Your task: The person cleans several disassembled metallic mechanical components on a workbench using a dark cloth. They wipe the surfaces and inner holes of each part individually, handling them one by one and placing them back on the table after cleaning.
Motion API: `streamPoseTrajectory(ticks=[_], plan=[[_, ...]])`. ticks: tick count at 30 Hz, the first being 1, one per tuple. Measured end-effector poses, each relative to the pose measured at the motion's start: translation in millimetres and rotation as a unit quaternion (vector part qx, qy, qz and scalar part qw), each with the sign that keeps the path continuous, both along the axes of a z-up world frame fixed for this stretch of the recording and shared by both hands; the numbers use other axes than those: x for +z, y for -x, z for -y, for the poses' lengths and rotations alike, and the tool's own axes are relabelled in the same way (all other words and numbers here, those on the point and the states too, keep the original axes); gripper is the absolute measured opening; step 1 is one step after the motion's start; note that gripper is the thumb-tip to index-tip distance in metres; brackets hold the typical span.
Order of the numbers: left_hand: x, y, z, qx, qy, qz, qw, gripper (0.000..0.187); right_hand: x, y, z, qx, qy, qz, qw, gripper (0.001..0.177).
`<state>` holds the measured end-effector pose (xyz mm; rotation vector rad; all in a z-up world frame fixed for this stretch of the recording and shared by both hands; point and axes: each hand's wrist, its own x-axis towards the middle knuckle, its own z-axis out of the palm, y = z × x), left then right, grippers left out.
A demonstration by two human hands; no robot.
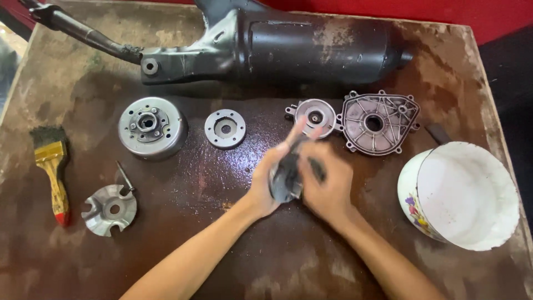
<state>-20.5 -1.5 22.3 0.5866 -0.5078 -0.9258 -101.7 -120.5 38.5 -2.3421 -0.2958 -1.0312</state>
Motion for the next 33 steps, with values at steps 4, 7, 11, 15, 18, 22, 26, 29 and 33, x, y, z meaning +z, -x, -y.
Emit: streamPoseTrajectory(ticks=[4, 7, 11, 15, 18, 22, 26, 29, 33], plan=[[-2, -8, 1, 0.040, -0.020, -0.040, 0.998, 0.092, 10, -1, -4, -0.088, -0.144, -0.038, 0.985, 0.018], [-9, -9, -3, 0.020, 0.027, -0.034, 0.999, 0.095, -1, 8, -5, 0.031, 0.070, -0.019, 0.997, 0.025], [-6, -9, -3, 0.092, 0.046, -0.052, 0.993, 0.093, 9, 4, -8, -0.033, 0.085, -0.034, 0.995, 0.024], [-9, -11, -8, 0.089, 0.060, -0.068, 0.992, 0.091, 4, 7, -10, 0.069, 0.091, -0.036, 0.993, 0.026], [-6, -11, -5, 0.138, 0.023, -0.038, 0.989, 0.090, 0, 2, -9, -0.086, 0.084, -0.074, 0.990, 0.024], [-7, -11, -6, 0.112, 0.030, -0.066, 0.991, 0.090, -2, 8, -17, 0.022, 0.051, -0.047, 0.997, 0.024], [-9, -8, -2, 0.118, 0.031, -0.039, 0.992, 0.090, -2, 2, -11, -0.076, 0.051, -0.081, 0.993, 0.024], [-9, -9, -1, 0.102, 0.026, -0.022, 0.994, 0.091, -2, 7, -12, -0.037, 0.055, -0.056, 0.996, 0.026], [-7, -2, 1, 0.075, 0.017, 0.013, 0.997, 0.094, -10, 0, -1, -0.037, -0.002, -0.055, 0.998, 0.027]])
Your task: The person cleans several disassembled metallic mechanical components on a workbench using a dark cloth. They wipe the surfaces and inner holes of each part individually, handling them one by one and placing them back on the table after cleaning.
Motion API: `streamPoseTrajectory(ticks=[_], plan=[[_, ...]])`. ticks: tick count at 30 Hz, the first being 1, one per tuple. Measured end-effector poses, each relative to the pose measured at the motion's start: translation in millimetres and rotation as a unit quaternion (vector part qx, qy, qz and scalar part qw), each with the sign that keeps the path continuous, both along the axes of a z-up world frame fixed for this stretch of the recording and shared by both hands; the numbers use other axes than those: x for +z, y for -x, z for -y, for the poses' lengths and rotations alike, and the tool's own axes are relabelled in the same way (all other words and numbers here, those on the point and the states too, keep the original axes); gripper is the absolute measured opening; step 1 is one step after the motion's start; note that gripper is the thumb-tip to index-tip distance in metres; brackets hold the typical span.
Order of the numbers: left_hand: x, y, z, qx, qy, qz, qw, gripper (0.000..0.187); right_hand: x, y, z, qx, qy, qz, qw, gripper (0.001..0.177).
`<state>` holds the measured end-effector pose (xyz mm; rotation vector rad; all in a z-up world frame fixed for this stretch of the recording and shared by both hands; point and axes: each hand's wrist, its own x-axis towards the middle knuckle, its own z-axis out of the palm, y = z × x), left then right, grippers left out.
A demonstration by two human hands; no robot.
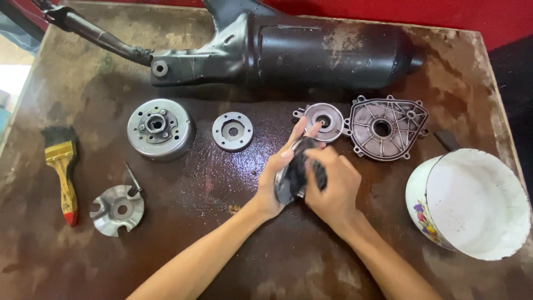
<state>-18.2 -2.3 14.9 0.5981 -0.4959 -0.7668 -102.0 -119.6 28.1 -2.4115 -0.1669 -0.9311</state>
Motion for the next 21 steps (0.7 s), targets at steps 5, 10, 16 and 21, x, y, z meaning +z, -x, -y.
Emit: streamPoseTrajectory(ticks=[5, 10, 16, 21], plan=[[-12, 0, 5, -0.021, 0.000, 0.003, 1.000, 0.094, 10, 4, -3, 0.057, 0.073, 0.080, 0.992, 0.035], [-3, 6, 2, -0.039, -0.005, -0.083, 0.996, 0.092, 10, 7, -6, 0.014, 0.051, 0.060, 0.997, 0.036], [-10, -1, 2, -0.068, 0.036, -0.009, 0.997, 0.088, 7, 8, 5, 0.099, 0.157, 0.047, 0.982, 0.048], [-10, -3, 0, -0.018, -0.002, 0.036, 0.999, 0.088, 2, 7, 5, 0.030, 0.070, 0.052, 0.996, 0.043]])
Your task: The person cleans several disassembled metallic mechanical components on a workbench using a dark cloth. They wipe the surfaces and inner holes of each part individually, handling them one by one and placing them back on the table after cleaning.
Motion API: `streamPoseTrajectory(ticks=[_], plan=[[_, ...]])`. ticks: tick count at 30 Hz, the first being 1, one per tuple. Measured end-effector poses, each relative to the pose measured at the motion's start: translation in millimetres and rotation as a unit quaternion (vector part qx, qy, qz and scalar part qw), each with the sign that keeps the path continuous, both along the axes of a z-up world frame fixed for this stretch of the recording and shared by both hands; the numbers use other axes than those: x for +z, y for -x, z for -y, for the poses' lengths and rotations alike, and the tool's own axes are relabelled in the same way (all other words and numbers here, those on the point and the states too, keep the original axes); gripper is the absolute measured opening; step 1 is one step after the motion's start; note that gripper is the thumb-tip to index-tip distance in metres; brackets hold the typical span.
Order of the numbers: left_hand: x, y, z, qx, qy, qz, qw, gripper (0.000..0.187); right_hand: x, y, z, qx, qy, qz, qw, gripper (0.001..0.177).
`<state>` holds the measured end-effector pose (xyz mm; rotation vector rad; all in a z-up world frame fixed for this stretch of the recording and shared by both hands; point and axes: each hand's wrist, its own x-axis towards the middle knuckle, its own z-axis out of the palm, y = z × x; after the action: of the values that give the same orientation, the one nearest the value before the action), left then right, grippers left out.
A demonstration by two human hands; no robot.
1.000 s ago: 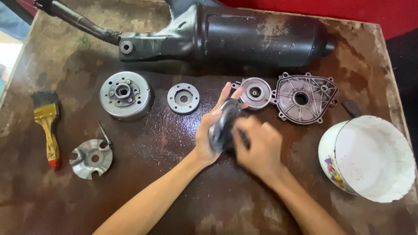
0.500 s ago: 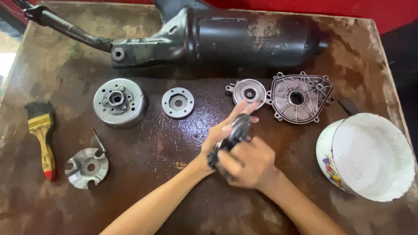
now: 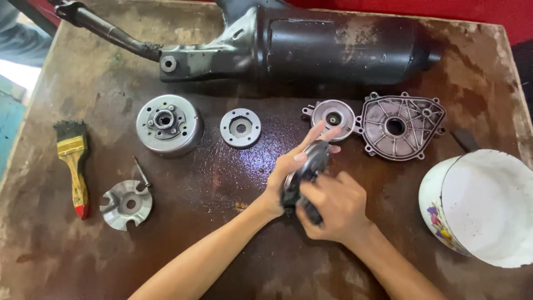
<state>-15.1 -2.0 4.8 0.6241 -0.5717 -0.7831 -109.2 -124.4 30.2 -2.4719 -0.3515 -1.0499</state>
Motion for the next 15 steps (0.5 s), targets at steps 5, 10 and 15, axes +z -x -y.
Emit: streamPoseTrajectory(ticks=[5, 10, 15], plan=[[8, 0, -2, 0.000, -0.010, -0.047, 0.999, 0.091, -3, -6, 2, -0.053, -0.030, -0.063, 0.996, 0.034], [8, -1, -8, -0.005, -0.009, -0.016, 1.000, 0.094, -1, -3, -6, 0.069, 0.054, -0.015, 0.996, 0.044], [7, -3, -4, 0.002, 0.002, -0.079, 0.997, 0.094, -12, -3, -2, -0.084, -0.067, -0.053, 0.993, 0.038]])
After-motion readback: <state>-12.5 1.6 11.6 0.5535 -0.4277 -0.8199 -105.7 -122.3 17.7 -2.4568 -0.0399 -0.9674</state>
